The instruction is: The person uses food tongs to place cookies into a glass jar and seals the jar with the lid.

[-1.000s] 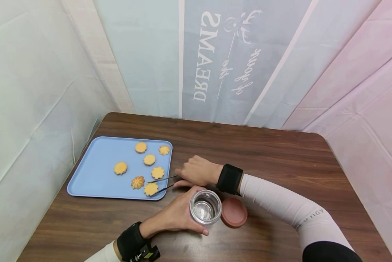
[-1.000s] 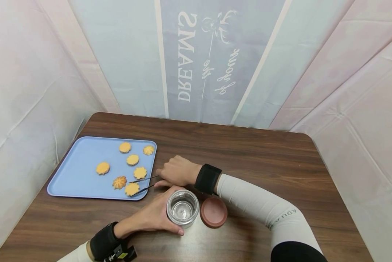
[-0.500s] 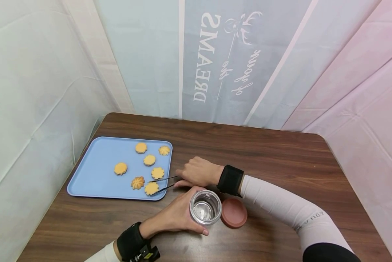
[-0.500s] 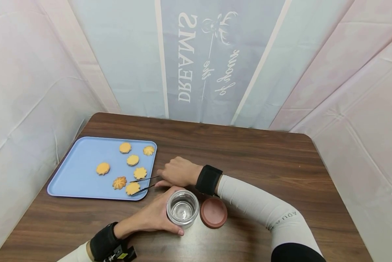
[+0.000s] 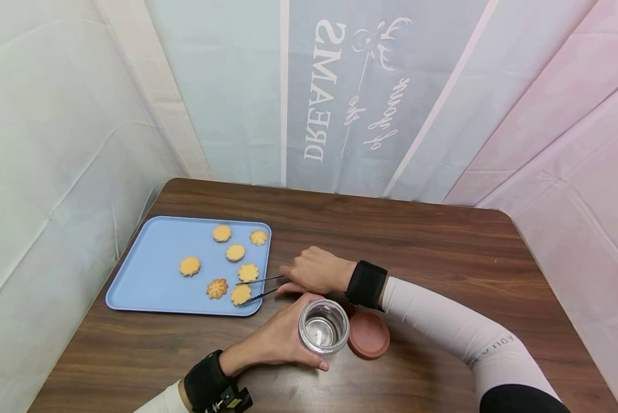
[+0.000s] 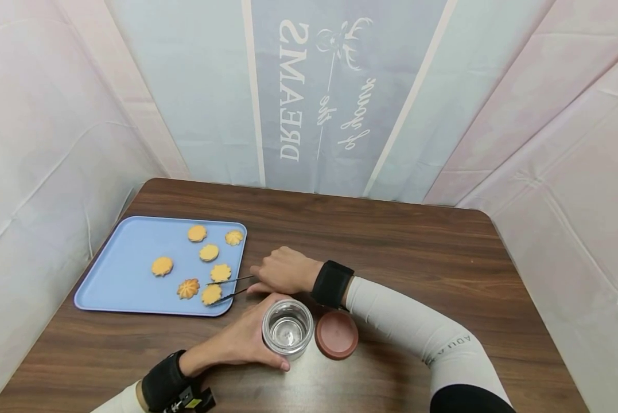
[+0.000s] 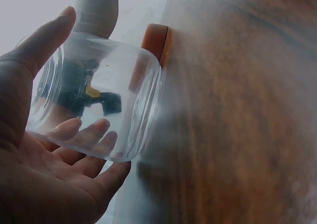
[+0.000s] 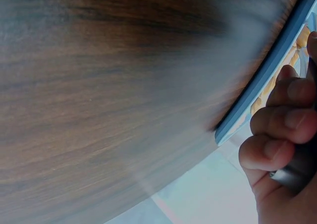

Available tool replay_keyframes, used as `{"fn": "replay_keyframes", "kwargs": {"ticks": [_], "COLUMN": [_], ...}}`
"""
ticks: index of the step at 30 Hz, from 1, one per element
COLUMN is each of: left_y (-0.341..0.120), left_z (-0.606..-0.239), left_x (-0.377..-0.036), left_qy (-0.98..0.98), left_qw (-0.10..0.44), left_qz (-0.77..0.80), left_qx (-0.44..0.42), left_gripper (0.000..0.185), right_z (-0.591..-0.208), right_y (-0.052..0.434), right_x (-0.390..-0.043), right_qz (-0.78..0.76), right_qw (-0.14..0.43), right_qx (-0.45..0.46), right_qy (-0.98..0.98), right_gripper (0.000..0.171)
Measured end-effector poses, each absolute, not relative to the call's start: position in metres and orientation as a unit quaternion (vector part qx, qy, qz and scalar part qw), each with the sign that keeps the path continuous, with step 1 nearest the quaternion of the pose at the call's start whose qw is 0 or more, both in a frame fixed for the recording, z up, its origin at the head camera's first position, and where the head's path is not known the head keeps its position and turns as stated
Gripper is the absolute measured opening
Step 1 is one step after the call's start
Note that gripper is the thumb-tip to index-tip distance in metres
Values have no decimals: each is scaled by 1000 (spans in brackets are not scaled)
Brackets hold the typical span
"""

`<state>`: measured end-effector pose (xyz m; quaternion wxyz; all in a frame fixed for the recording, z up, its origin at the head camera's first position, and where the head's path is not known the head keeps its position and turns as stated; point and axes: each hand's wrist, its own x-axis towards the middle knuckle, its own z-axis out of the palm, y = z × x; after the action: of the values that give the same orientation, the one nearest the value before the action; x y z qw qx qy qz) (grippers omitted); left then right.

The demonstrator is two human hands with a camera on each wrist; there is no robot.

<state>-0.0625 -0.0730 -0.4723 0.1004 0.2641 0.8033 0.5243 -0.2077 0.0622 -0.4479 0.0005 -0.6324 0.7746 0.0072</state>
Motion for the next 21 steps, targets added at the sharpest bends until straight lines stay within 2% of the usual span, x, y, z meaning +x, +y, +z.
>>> {"fn": "replay_keyframes", "kwargs": {"ticks": [21], "left_y": [-73], "left_z": [-471], "left_x": [-62], "left_qy": [805], "left_qw": [98], "left_qz": [522], "left_qx": [263], "left_gripper": [96], "right_z": [-437], "right_y": [71], "right_x": [-207], "right_qz": [3], "right_qw": [-24], "right_qx": [-624], "right_qy": [781], "right_gripper": [43]}}
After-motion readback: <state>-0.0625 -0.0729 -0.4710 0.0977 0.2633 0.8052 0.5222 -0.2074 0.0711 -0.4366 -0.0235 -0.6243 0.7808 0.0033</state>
